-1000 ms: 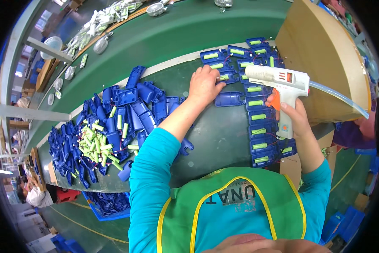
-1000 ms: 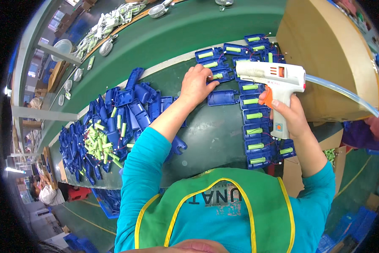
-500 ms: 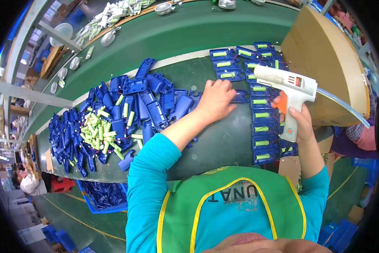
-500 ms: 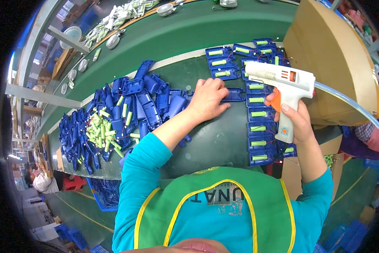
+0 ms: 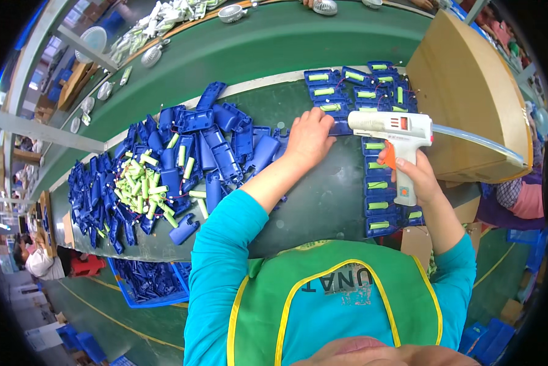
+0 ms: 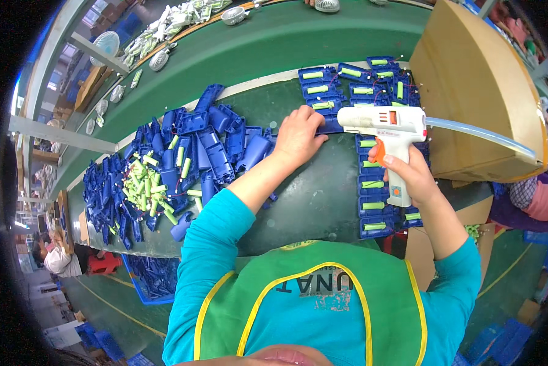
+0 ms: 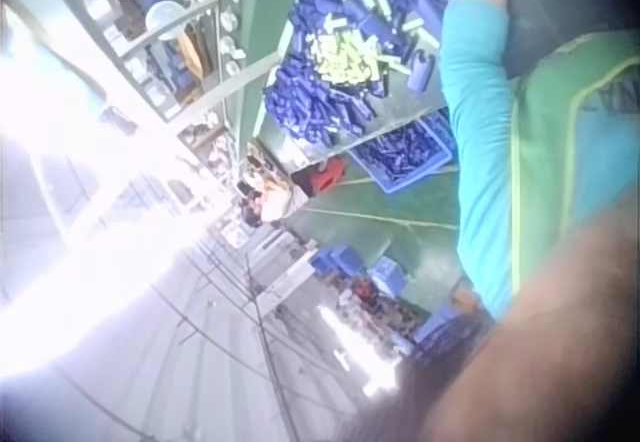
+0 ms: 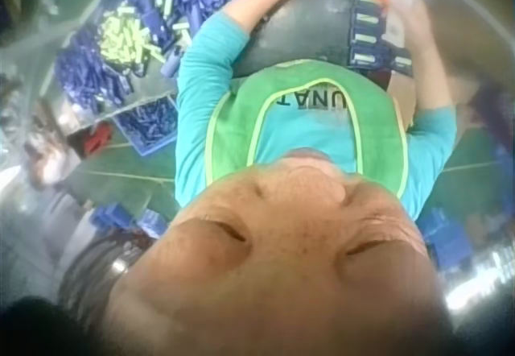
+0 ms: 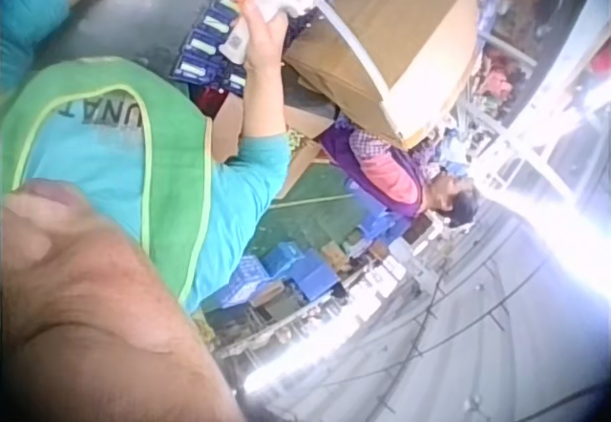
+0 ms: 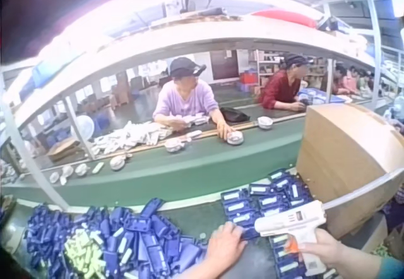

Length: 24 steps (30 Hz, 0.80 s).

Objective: The person fits batteries into plastic casing pieces, loads a glue stick into a glue gun, and presses plastic casings together by hand.

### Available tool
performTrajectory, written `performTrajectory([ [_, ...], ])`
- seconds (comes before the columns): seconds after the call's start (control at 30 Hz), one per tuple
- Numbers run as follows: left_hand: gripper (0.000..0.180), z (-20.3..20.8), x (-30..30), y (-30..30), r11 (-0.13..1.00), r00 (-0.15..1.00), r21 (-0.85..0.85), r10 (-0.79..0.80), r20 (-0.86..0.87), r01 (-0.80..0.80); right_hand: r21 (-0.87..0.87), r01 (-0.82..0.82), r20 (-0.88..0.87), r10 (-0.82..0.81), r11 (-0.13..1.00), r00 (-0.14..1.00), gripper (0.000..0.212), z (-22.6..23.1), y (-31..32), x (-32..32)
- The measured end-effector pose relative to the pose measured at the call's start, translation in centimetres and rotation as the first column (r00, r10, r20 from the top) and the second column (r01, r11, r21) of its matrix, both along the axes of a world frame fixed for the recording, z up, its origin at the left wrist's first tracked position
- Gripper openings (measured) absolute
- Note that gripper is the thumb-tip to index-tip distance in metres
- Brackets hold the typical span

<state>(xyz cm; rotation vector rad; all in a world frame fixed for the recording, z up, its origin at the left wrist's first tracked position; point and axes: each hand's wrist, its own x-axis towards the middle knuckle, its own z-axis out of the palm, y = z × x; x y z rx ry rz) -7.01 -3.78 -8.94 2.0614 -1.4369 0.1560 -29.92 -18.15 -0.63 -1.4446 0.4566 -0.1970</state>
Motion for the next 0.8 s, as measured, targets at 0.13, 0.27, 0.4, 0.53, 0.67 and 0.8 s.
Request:
performTrajectory([
  [0.13,0.026,2.7,0.9,2.3,0.988,1.0,0.155,-0.01,-0.004,0.01,-0.016,-0.047,-0.075,0.045,0.999,0.996,0.045,-0.4,-0.1,0.6],
  [0.27,0.018,4.7,1.5,6.5,0.974,0.999,0.226,-0.02,0.032,0.012,-0.023,-0.081,-0.107,0.078,0.996,0.991,0.043,-0.5,0.1,1.3],
  [0.4,0.026,5.1,1.4,10.3,0.939,0.979,0.327,0.044,0.2,-0.109,-0.047,-0.095,-0.072,0.092,0.994,0.993,0.04,-1.3,0.0,1.9],
  [0.53,0.053,4.6,1.3,11.9,0.92,0.959,0.331,0.127,0.253,-0.209,-0.117,-0.141,-0.109,0.128,0.983,0.986,0.038,-1.3,-0.3,2.1],
  [0.67,0.069,4.8,0.7,11.4,0.894,0.948,0.376,0.14,0.285,-0.245,-0.206,-0.132,-0.165,0.099,0.97,0.981,0.037,-0.6,-0.2,1.8],
  [0.8,0.068,3.7,1.1,10.5,0.882,0.94,0.388,0.15,0.305,-0.267,-0.253,-0.092,-0.222,0.035,0.963,0.974,0.038,-0.2,-0.3,1.2],
])
